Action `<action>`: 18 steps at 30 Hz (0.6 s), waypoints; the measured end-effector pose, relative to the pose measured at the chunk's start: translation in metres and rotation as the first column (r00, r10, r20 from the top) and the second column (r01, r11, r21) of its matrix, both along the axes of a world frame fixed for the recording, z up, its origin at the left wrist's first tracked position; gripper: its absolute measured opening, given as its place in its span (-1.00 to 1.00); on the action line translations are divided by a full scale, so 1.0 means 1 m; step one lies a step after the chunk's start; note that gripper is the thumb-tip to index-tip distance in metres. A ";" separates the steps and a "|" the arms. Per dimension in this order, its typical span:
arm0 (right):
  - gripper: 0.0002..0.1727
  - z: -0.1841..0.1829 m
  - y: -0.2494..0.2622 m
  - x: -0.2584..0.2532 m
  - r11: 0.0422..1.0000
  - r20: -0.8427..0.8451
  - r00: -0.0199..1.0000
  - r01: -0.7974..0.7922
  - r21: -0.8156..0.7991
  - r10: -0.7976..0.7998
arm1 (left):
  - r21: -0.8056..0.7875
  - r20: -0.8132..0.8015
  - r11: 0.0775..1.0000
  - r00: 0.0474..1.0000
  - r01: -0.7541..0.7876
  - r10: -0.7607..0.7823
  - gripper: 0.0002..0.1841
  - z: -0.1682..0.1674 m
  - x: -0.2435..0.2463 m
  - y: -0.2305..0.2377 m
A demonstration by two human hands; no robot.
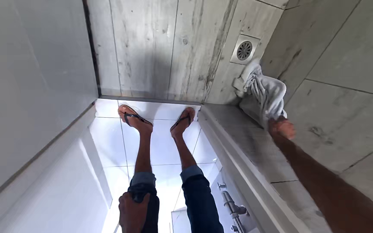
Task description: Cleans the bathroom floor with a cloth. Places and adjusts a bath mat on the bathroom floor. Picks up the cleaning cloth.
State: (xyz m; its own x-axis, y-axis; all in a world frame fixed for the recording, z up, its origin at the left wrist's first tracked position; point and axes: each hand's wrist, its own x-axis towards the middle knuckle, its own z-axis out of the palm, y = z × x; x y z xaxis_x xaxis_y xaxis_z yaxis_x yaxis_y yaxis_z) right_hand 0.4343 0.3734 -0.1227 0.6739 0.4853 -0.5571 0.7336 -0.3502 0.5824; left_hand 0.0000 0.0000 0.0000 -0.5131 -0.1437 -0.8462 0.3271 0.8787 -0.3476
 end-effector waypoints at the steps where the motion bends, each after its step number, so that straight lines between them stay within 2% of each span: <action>1: -0.34 -0.022 -0.015 -0.031 0.998 -0.087 0.995 0.054 0.023 -0.051 | 0.001 0.001 1.000 1.000 -0.003 0.003 -0.20 0.000 -0.002 0.002; 4: -0.36 -0.104 -0.067 -0.175 0.995 -0.387 0.916 0.100 -0.032 -0.104 | 0.020 0.004 1.000 1.000 -0.019 0.019 -0.23 0.003 -0.007 0.005; 6: -0.41 -0.140 -0.109 -0.298 0.990 -0.638 0.758 0.097 -0.100 -0.139 | 0.020 0.003 0.999 1.000 -0.025 0.025 -0.24 0.003 -0.010 0.004; 7: -0.45 -0.148 -0.129 -0.356 0.984 -0.772 0.611 0.108 -0.139 -0.176 | 0.027 -0.001 0.999 0.999 -0.032 0.032 -0.24 0.002 -0.009 0.003; 9: -0.54 -0.130 -0.167 -0.453 0.949 -0.931 0.188 0.098 -0.300 -0.314 | 0.033 -0.005 0.999 0.999 -0.038 0.038 -0.24 0.002 -0.007 -0.001; 10: -0.59 -0.110 -0.171 -0.490 0.898 -0.898 0.015 0.041 -0.439 -0.440 | 0.045 -0.011 0.998 0.999 -0.036 0.036 -0.24 0.001 -0.006 -0.003; 11: -0.63 -0.093 -0.173 -0.518 0.828 -0.822 -0.107 -0.020 -0.560 -0.559 | 0.052 -0.017 0.998 0.999 -0.032 0.033 -0.24 0.000 -0.005 -0.005; 12: -0.65 -0.078 -0.174 -0.530 0.778 -0.760 -0.177 -0.070 -0.624 -0.625 | 0.058 -0.023 0.998 0.999 -0.027 0.028 -0.25 0.001 -0.003 -0.007; 13: -0.65 -0.068 -0.174 -0.522 0.784 -0.760 -0.203 -0.077 -0.616 -0.617 | 0.056 -0.022 0.998 0.999 -0.027 0.028 -0.25 0.004 -0.002 -0.007; 14: -0.63 -0.063 -0.171 -0.496 0.835 -0.818 -0.176 -0.048 -0.549 -0.548 | 0.043 -0.017 0.999 0.999 -0.033 0.033 -0.25 0.007 -0.002 -0.004; 15: -0.60 -0.057 -0.152 -0.457 0.884 -0.880 -0.084 -0.018 -0.468 -0.467 | 0.033 -0.007 0.999 0.999 -0.038 0.038 -0.24 0.008 -0.003 0.000; 17: -0.54 -0.063 -0.115 -0.363 0.943 -0.922 0.198 0.091 -0.320 -0.332 | 0.035 0.006 0.999 0.999 -0.037 0.037 -0.22 0.010 -0.009 0.003; 18: -0.52 -0.074 -0.099 -0.315 0.968 -0.884 0.393 0.118 -0.223 -0.251 | 0.041 0.008 0.999 0.999 -0.032 0.032 -0.22 0.008 -0.010 0.003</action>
